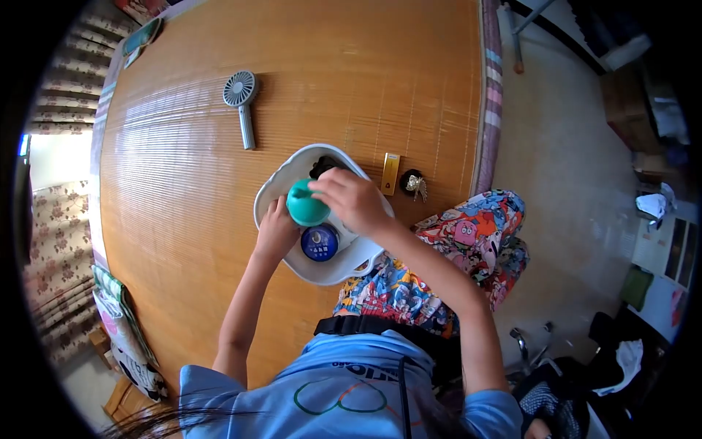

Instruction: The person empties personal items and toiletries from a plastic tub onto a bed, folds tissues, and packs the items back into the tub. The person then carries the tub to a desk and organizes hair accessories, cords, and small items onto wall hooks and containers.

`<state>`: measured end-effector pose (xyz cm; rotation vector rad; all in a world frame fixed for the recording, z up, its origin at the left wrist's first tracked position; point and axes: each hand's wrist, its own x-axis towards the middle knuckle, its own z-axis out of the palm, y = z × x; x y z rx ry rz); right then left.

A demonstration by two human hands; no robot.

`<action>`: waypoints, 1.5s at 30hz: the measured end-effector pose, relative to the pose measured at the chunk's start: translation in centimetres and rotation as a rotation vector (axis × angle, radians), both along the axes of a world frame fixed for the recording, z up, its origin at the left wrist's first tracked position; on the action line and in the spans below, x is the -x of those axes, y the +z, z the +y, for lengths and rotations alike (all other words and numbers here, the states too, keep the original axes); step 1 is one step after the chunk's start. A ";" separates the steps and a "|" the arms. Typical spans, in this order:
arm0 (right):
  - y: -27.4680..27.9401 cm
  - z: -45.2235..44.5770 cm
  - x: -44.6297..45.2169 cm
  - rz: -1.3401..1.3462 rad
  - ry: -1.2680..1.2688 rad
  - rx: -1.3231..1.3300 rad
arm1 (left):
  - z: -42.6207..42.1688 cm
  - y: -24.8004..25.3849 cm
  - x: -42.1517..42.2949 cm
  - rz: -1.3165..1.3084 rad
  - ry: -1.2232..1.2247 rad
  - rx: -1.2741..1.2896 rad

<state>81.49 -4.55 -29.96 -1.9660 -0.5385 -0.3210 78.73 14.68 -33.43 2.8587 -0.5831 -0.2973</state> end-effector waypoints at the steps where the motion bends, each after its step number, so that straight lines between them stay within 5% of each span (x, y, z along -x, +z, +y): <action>1: -0.7 0.9 0.2 0.020 -0.006 -0.040 | 0.1 0.5 0.0 0.008 -0.002 0.059; 17: -3.8 2.9 0.6 -0.091 -0.086 0.039 | 0.6 1.2 1.1 0.107 -0.038 -0.071; 35: -3.1 2.3 -2.4 -0.135 0.338 0.287 | 0.5 2.7 0.8 0.163 -0.079 -0.073; 40: -4.2 1.9 -2.8 -0.150 0.339 0.062 | 0.7 2.9 0.7 -0.181 0.110 0.340; 45: -2.3 0.9 -2.0 -0.178 0.346 0.435 | 0.0 1.2 0.4 -0.059 0.170 0.400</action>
